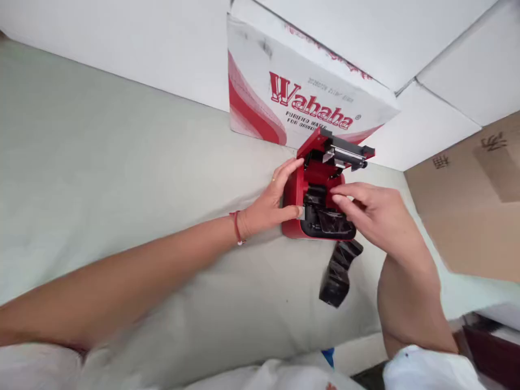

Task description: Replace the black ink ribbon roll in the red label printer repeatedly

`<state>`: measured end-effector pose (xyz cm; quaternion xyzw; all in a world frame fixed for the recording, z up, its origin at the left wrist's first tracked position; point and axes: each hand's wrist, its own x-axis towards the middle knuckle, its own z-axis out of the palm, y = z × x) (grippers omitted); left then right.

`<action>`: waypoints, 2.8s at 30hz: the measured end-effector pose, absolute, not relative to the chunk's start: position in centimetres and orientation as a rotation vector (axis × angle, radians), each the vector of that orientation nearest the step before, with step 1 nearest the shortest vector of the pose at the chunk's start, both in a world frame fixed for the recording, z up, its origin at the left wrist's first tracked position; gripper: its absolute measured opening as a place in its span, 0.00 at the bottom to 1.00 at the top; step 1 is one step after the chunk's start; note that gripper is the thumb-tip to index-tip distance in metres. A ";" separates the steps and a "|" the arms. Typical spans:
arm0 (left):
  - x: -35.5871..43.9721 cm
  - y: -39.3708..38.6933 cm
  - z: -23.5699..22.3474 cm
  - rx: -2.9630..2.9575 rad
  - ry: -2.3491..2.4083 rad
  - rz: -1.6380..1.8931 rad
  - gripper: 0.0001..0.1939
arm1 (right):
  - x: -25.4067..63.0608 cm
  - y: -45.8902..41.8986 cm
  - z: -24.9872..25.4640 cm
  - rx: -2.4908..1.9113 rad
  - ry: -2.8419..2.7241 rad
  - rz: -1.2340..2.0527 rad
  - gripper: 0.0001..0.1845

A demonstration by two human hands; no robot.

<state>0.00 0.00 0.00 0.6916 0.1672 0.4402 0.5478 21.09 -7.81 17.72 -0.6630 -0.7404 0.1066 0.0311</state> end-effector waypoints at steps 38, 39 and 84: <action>-0.3 -0.3 1.0 1.570 0.438 0.973 0.48 | 32.1 -17.4 12.9 -2.489 -1.708 0.488 0.31; -0.3 -0.3 1.1 1.571 0.437 0.974 0.48 | 31.5 -17.3 12.5 -2.436 -1.724 0.527 0.29; -0.1 -0.2 1.4 1.566 0.424 1.009 0.49 | 20.6 -7.9 19.4 -1.786 -2.103 0.357 0.14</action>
